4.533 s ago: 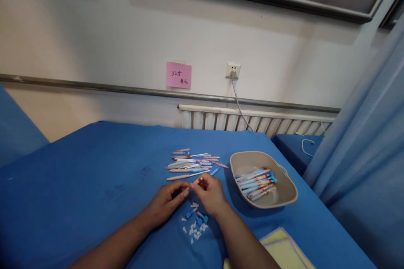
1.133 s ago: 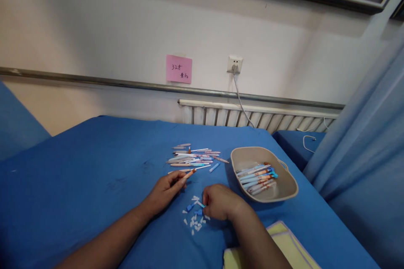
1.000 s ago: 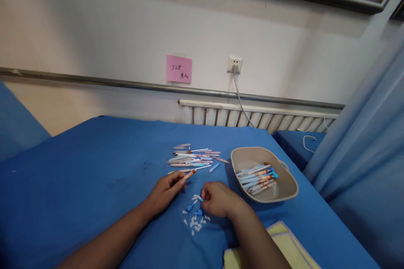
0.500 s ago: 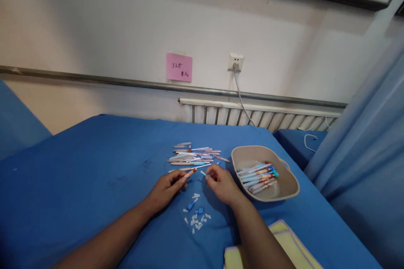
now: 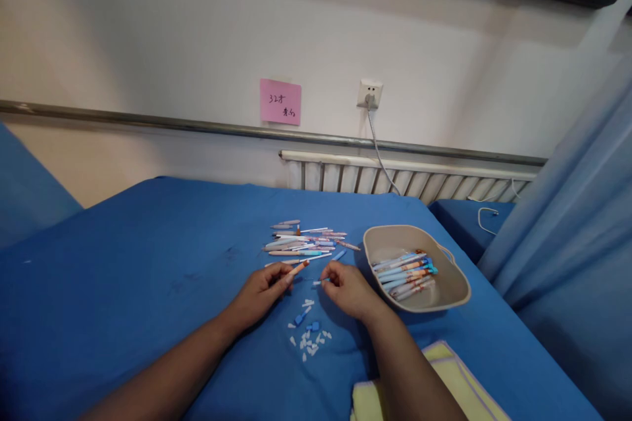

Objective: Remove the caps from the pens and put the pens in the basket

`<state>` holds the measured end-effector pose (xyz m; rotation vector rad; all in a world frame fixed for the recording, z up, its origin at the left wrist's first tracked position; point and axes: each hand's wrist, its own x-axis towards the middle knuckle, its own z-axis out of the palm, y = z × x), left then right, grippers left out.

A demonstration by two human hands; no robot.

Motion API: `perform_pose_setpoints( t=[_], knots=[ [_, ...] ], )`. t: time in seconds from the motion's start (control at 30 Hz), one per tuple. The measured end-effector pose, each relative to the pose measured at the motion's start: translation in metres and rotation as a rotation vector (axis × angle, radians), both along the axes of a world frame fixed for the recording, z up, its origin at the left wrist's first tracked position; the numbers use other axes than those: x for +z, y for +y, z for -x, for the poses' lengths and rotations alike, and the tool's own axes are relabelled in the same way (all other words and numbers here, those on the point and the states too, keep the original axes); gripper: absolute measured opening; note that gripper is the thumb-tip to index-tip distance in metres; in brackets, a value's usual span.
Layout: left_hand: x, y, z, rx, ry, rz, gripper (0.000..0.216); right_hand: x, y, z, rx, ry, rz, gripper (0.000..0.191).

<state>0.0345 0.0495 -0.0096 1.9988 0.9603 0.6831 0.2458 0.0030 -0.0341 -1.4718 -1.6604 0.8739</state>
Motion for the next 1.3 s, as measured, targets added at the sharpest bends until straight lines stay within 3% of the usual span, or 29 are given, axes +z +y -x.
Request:
perform_pose_setpoints(
  t=[0.73,1.13,1.3],
  knots=[
    [0.0,0.001,0.001,-0.057,0.046,-0.03,0.032,0.0,-0.002,-0.002,0.076,-0.133,0.085,0.019],
    [-0.001,0.001,0.0,-0.066,0.066,-0.032,0.033,-0.011,0.0,-0.003,0.056,-0.204,0.065,0.014],
    [-0.001,0.003,0.001,-0.039,0.076,-0.049,0.032,0.004,-0.004,-0.003,0.056,-0.295,0.056,0.015]
  ],
)
